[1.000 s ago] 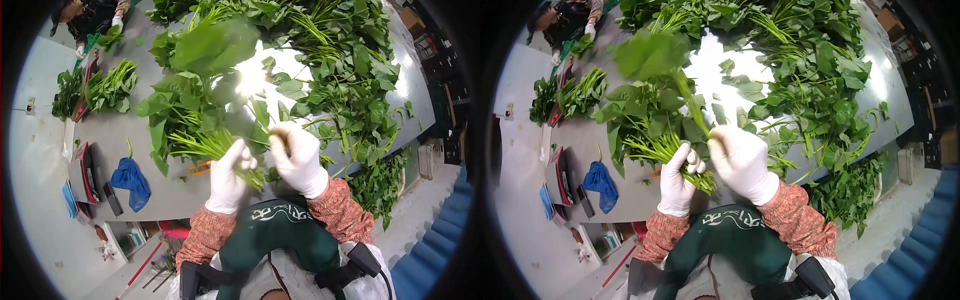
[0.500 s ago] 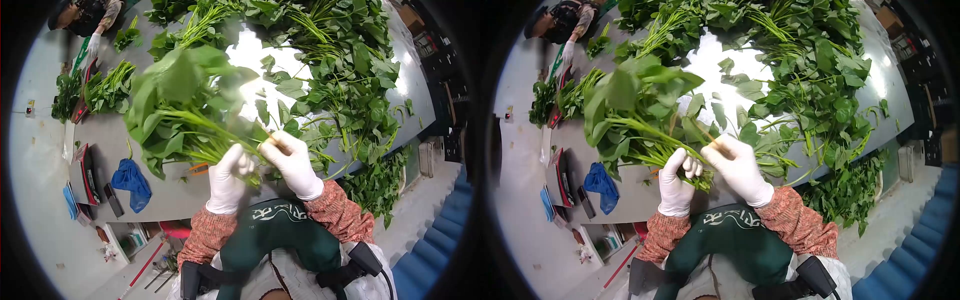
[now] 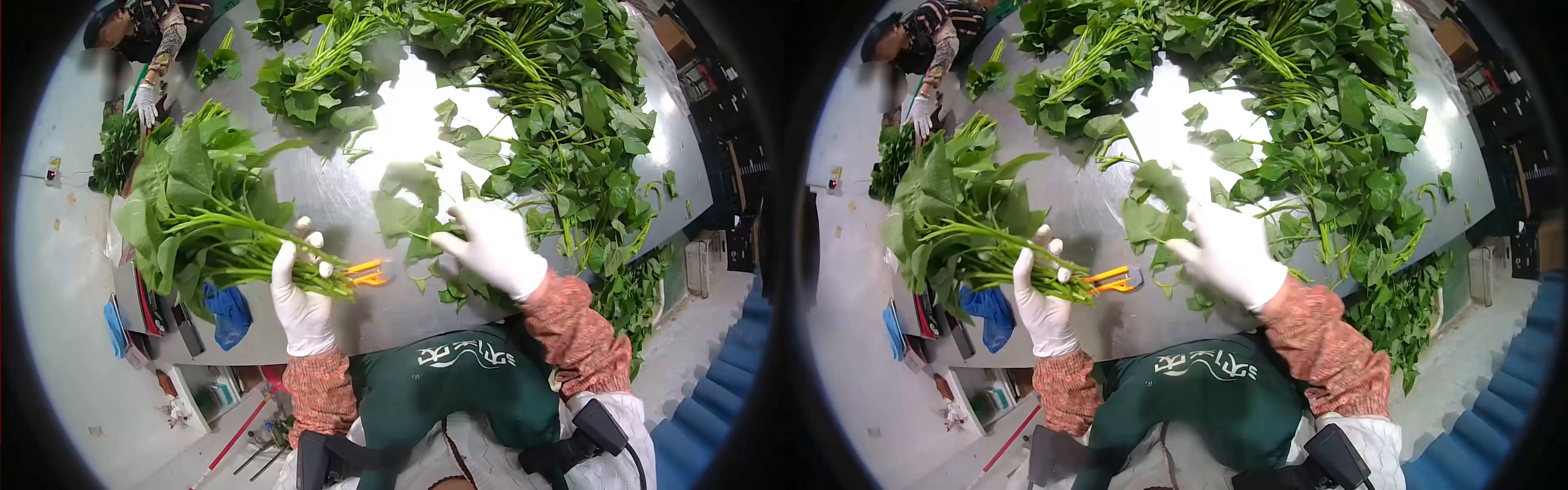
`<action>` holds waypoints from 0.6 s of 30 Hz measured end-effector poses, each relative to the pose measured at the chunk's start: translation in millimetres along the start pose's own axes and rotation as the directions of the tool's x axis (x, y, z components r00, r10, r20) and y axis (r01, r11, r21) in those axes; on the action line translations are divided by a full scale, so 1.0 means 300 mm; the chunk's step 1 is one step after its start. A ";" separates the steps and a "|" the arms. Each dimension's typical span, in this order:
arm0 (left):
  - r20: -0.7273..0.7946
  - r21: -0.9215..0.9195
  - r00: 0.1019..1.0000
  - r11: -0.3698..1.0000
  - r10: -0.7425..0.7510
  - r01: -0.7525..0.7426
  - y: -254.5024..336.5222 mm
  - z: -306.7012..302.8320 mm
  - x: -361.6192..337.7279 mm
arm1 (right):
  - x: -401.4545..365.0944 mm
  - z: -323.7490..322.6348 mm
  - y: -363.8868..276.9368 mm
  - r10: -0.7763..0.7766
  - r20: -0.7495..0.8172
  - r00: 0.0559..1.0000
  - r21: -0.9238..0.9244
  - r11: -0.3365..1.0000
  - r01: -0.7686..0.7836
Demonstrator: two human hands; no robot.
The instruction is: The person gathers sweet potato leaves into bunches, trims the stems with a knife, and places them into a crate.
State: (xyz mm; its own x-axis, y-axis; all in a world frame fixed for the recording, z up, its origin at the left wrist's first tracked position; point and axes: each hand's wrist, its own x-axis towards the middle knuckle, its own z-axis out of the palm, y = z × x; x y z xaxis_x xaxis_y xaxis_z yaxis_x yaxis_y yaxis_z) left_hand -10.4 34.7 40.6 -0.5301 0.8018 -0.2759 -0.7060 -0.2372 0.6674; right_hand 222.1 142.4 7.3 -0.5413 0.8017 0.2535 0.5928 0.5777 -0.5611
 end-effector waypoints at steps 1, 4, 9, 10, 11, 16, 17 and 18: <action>-0.023 0.018 1.000 1.000 0.001 -0.001 0.010 0.002 -0.007 | 0.030 0.020 -0.029 -0.011 0.107 0.994 -0.049 0.999 0.016; 0.110 0.060 0.993 0.998 0.027 -0.034 0.019 -0.071 -0.019 | 0.152 0.162 -0.096 -0.259 0.075 0.963 0.077 0.964 0.253; 0.325 0.051 0.945 0.998 0.028 -0.047 0.016 -0.023 -0.025 | 0.440 0.427 -0.036 -0.270 0.074 0.960 -0.151 0.948 0.279; 0.309 0.063 0.951 0.997 0.017 -0.038 0.016 -0.019 -0.030 | 0.469 0.420 -0.030 -0.248 0.141 0.958 -0.149 0.952 0.269; 0.294 0.075 0.956 0.997 0.001 -0.024 0.011 -0.017 -0.036 | 0.491 0.410 -0.020 -0.219 0.209 0.953 -0.151 0.956 0.253; 0.298 -0.012 0.953 0.998 -0.051 0.057 0.018 -0.054 0.000 | 0.354 0.241 -0.055 -0.207 0.571 0.794 -0.192 0.907 0.375; 0.271 -0.001 0.962 0.999 -0.031 0.032 0.018 -0.053 0.007 | 0.267 0.179 -0.038 -0.234 0.595 0.769 -0.231 0.866 0.442; 0.268 -0.031 0.962 0.998 -0.052 0.062 0.023 -0.068 0.018 | 0.169 0.147 -0.001 -0.291 0.529 0.797 -0.229 0.855 0.465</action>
State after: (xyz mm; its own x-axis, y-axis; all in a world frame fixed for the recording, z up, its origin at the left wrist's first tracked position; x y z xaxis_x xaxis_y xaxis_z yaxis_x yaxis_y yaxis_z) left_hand -27.8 26.3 29.7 -0.3476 0.9306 -0.1146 -0.7521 -0.2037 0.6268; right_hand 168.2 176.1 -14.6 -0.9196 0.3895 -0.0515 0.3921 0.9019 -0.1813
